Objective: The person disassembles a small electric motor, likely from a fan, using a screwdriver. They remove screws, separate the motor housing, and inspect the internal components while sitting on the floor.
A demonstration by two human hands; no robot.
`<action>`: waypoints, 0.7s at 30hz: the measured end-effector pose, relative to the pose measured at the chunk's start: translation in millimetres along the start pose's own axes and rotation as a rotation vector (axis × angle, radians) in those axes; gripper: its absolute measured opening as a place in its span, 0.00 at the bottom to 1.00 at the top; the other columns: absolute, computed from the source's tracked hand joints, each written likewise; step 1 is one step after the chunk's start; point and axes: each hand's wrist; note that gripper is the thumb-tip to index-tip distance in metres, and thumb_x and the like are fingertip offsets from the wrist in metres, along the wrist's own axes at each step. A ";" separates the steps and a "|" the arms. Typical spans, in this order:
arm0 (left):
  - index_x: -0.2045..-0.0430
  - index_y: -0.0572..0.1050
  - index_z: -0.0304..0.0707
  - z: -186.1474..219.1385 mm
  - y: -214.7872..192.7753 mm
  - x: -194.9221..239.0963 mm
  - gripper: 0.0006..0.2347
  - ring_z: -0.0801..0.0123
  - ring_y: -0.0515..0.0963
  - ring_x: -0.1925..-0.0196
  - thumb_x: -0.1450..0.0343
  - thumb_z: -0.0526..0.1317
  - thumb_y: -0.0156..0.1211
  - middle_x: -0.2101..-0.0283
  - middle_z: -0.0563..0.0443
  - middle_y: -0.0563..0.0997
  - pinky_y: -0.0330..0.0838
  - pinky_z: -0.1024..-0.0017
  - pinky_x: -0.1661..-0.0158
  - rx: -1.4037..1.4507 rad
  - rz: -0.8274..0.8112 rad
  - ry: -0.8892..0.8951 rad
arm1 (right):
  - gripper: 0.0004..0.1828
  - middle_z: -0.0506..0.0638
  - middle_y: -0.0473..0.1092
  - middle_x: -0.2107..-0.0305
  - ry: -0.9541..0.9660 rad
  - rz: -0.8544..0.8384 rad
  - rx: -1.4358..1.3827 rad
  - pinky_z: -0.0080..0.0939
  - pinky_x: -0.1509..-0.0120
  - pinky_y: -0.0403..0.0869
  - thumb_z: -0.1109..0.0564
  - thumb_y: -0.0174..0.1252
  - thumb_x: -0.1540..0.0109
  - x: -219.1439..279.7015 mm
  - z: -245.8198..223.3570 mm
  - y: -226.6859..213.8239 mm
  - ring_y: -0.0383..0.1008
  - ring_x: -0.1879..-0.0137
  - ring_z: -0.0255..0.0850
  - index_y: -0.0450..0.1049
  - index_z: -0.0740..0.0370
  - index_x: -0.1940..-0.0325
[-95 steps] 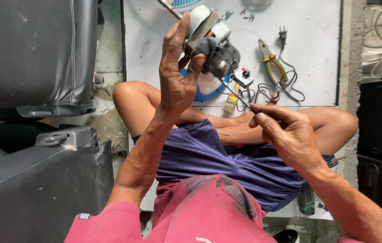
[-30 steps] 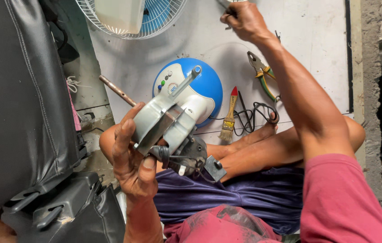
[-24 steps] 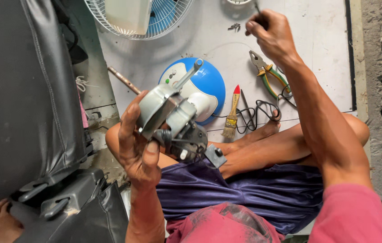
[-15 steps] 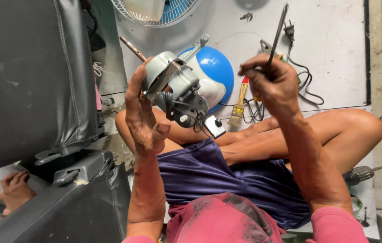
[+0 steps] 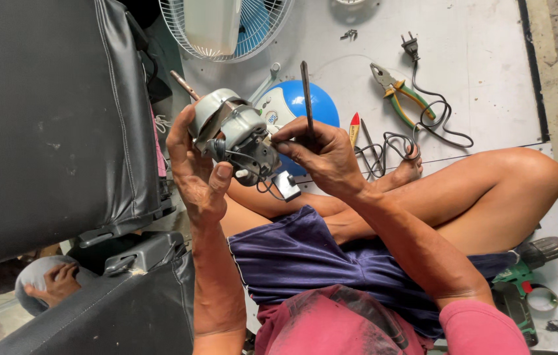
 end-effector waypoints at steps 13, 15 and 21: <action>0.29 0.55 0.33 4.6 4.9 -1.3 0.35 0.62 0.68 0.29 0.28 0.47 0.67 0.29 0.38 0.63 0.67 0.50 0.30 0.063 0.002 0.008 | 0.05 0.52 0.78 0.65 -0.009 -0.029 -0.001 0.26 0.61 0.69 0.67 0.67 0.36 -6.3 3.7 4.1 0.68 0.65 0.26 0.81 0.65 0.56; 0.29 0.55 0.33 2.8 2.8 -0.8 0.35 0.62 0.68 0.29 0.28 0.47 0.67 0.30 0.38 0.63 0.67 0.50 0.30 0.063 0.000 0.008 | 0.05 0.52 0.78 0.65 -0.005 -0.037 0.001 0.27 0.62 0.69 0.67 0.67 0.37 -8.7 1.6 3.1 0.68 0.66 0.26 0.81 0.65 0.57; 0.29 0.55 0.33 -0.8 -0.2 0.4 0.35 0.63 0.68 0.30 0.28 0.46 0.67 0.31 0.40 0.64 0.67 0.50 0.30 0.062 -0.009 0.002 | 0.05 0.51 0.77 0.68 0.012 -0.021 0.053 0.26 0.67 0.69 0.66 0.69 0.37 -9.5 -2.3 2.3 0.68 0.71 0.26 0.81 0.64 0.57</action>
Point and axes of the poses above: each hand's wrist, its own x-axis away from the middle knuckle, its own y-axis out of the palm, z = x × y
